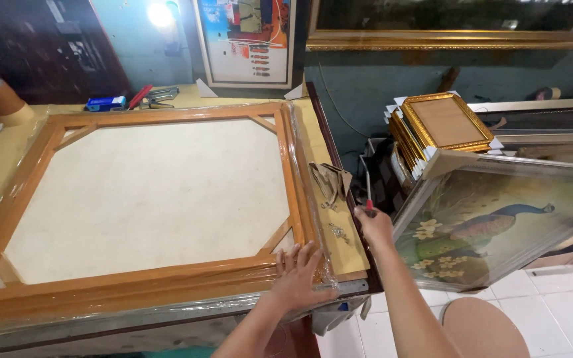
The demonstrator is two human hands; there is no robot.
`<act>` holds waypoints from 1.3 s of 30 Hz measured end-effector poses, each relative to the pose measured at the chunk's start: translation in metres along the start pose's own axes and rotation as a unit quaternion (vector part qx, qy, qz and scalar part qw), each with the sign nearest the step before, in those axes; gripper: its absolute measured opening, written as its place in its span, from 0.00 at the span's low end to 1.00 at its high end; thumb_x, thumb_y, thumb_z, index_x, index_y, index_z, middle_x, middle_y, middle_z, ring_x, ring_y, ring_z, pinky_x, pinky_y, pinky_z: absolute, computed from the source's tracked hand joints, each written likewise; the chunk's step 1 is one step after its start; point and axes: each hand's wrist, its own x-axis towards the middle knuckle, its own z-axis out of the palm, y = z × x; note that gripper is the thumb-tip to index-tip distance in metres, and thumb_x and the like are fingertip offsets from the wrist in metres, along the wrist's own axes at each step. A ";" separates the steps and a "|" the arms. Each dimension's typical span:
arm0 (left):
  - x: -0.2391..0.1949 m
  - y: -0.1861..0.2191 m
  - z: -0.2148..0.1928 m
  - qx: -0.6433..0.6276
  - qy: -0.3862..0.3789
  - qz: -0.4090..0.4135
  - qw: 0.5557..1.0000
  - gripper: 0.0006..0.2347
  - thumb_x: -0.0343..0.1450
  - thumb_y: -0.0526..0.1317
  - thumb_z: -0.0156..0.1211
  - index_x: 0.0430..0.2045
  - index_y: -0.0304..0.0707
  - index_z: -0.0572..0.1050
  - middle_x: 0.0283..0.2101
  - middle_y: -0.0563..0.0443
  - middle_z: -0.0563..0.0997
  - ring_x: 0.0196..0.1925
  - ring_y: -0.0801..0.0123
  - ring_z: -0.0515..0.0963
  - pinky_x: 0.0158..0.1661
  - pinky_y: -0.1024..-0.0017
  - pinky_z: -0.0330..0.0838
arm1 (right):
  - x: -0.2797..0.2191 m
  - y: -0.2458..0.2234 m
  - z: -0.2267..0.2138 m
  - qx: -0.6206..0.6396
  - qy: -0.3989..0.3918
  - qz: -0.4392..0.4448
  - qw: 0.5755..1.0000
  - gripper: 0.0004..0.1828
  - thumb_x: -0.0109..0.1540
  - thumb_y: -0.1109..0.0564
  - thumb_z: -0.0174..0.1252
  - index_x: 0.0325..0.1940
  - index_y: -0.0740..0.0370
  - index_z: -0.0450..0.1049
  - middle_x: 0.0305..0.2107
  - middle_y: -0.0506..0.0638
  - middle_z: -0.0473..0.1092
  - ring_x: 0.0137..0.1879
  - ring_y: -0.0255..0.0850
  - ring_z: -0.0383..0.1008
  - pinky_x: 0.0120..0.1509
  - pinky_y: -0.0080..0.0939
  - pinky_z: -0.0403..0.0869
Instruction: The person uses a screwdriver to tighten screws on the wooden backing of a picture frame. They work along the edges of the frame, securing the backing board in place.
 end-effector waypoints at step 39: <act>-0.316 -0.314 -0.032 -0.343 0.226 -0.171 0.896 0.13 0.68 0.52 0.37 0.31 0.44 0.65 0.31 0.46 0.75 0.36 0.53 0.74 0.32 0.63 0.61 | -0.353 -0.080 0.363 0.151 -0.297 -0.039 0.942 0.12 0.60 0.49 0.45 0.30 0.58 0.68 0.22 0.49 0.67 0.29 0.38 0.66 0.29 0.37 0.65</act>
